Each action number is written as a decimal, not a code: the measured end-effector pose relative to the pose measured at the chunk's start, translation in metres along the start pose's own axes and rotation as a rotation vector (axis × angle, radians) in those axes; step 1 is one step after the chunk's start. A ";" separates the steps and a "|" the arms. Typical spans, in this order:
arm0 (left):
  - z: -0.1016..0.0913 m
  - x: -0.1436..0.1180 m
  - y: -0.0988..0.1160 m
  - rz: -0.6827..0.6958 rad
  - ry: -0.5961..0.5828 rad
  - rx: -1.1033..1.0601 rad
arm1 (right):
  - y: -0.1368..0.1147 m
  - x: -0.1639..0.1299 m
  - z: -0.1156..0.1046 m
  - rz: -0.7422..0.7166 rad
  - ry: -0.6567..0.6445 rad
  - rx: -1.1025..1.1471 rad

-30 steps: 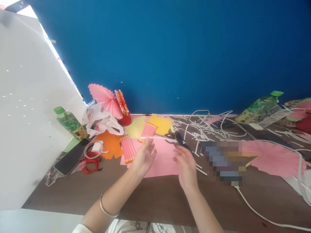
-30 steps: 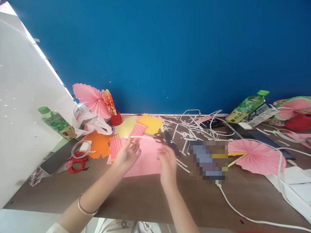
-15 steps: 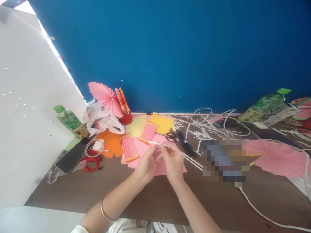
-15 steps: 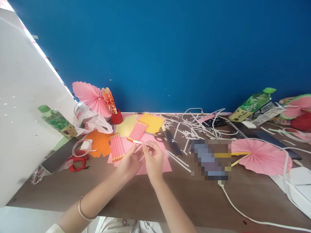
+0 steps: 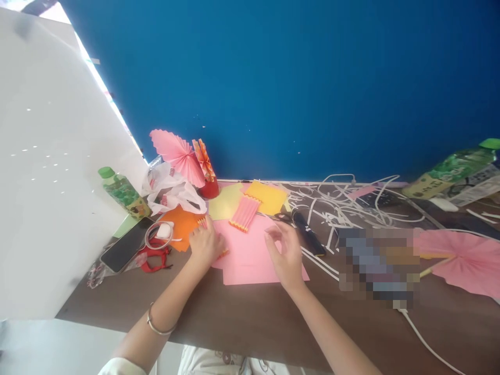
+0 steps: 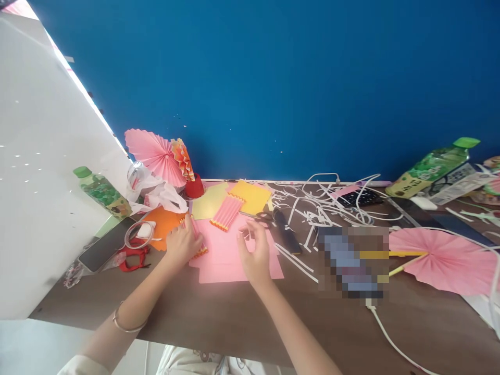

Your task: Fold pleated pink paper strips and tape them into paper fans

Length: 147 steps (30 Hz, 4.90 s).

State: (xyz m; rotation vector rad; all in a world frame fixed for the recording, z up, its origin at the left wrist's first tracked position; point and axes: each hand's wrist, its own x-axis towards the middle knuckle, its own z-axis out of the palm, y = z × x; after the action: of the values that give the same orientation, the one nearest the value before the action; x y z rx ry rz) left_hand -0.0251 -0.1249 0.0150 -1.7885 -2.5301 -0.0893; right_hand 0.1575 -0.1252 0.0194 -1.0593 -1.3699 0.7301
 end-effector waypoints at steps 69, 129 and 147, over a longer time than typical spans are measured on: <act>0.008 -0.013 -0.011 0.531 -0.764 -1.433 | 0.023 0.045 0.019 0.303 0.145 0.269; 0.027 -0.024 -0.004 0.422 -0.613 -1.611 | 0.017 -0.016 0.019 0.181 -0.305 0.126; 0.020 -0.024 -0.003 0.360 -0.617 -1.542 | 0.022 -0.021 0.021 0.084 -0.317 0.032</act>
State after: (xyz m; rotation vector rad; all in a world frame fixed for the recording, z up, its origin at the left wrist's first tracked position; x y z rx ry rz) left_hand -0.0199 -0.1472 -0.0064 -2.9378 -2.3874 -2.2854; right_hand 0.1385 -0.1320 -0.0113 -1.0101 -1.5819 1.0118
